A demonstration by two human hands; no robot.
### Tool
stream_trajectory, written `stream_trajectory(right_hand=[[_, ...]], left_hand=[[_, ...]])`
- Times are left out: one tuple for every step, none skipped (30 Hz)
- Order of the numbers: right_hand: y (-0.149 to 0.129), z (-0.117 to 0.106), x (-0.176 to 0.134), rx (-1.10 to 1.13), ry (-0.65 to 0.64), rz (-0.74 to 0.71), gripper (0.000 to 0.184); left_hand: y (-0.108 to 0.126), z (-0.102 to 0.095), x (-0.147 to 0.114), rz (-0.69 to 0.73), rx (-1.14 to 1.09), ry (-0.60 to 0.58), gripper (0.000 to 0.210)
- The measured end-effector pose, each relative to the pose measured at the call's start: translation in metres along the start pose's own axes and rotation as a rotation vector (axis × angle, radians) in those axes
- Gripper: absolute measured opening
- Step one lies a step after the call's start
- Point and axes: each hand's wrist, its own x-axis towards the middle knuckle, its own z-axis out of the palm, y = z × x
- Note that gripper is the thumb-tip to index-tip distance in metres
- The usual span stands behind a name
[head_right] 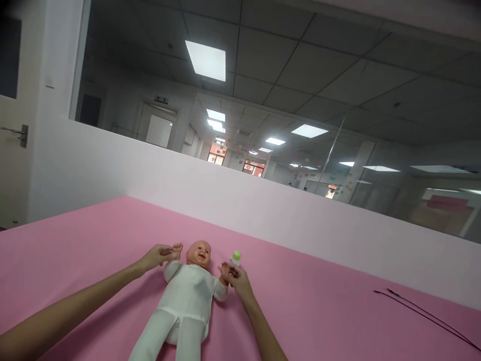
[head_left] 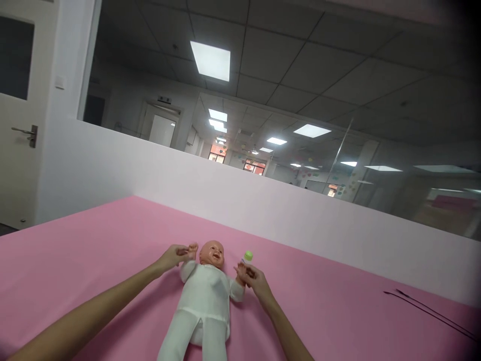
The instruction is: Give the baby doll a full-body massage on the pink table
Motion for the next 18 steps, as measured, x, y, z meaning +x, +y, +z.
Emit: stream_trajectory(right_hand=[[0.004, 0.004, 0.011, 0.026, 0.08, 0.07, 0.053], [0.01, 0.008, 0.019, 0.037, 0.13, 0.135, 0.056], [0.016, 0.012, 0.025, 0.04, 0.157, 0.188, 0.057], [0.021, 0.015, 0.029, 0.039, 0.166, 0.22, 0.058], [0.025, 0.017, 0.03, 0.037, 0.165, 0.235, 0.058], [0.027, 0.017, 0.029, 0.038, 0.162, 0.242, 0.059], [0.026, 0.015, 0.025, 0.044, 0.156, 0.241, 0.059], [0.023, 0.01, 0.02, 0.052, 0.14, 0.226, 0.06], [0.018, 0.005, 0.014, 0.06, 0.115, 0.195, 0.06], [0.011, -0.002, 0.005, 0.061, 0.081, 0.152, 0.059], [0.003, -0.007, -0.004, 0.052, 0.035, 0.104, 0.057], [-0.003, -0.012, -0.015, 0.031, -0.028, 0.061, 0.054], [-0.009, -0.015, -0.026, -0.005, -0.112, 0.023, 0.048], [-0.013, -0.016, -0.037, -0.057, -0.212, -0.006, 0.041], [-0.014, -0.015, -0.049, -0.119, -0.315, -0.025, 0.035], [-0.013, -0.012, -0.059, -0.181, -0.408, -0.044, 0.03], [-0.009, -0.008, -0.068, -0.234, -0.474, -0.068, 0.027], [-0.004, -0.003, -0.074, -0.274, -0.509, -0.094, 0.026]], left_hand=[[0.0, 0.005, 0.01, -0.054, -0.009, 0.081, 0.046], [-0.002, 0.01, 0.018, -0.104, -0.009, 0.126, 0.05], [-0.004, 0.014, 0.025, -0.145, -0.009, 0.145, 0.054], [-0.007, 0.016, 0.029, -0.178, -0.012, 0.146, 0.057], [-0.009, 0.017, 0.031, -0.206, -0.022, 0.141, 0.059], [-0.011, 0.016, 0.03, -0.222, -0.036, 0.13, 0.06], [-0.012, 0.013, 0.028, -0.221, -0.053, 0.114, 0.06], [-0.013, 0.008, 0.023, -0.207, -0.072, 0.095, 0.058], [-0.012, 0.001, 0.016, -0.188, -0.092, 0.078, 0.055], [-0.012, -0.006, 0.008, -0.158, -0.108, 0.047, 0.051], [-0.011, -0.013, -0.001, -0.118, -0.114, -0.011, 0.044], [-0.011, -0.02, -0.011, -0.068, -0.103, -0.101, 0.036], [-0.012, -0.027, -0.021, -0.009, -0.071, -0.216, 0.026], [-0.013, -0.031, -0.031, 0.059, -0.02, -0.342, 0.018], [-0.015, -0.034, -0.04, 0.132, 0.04, -0.456, 0.018], [-0.018, -0.035, -0.049, 0.199, 0.102, -0.537, 0.025], [-0.021, -0.034, -0.056, 0.253, 0.156, -0.571, 0.032], [-0.023, -0.032, -0.061, 0.294, 0.196, -0.576, 0.037]])
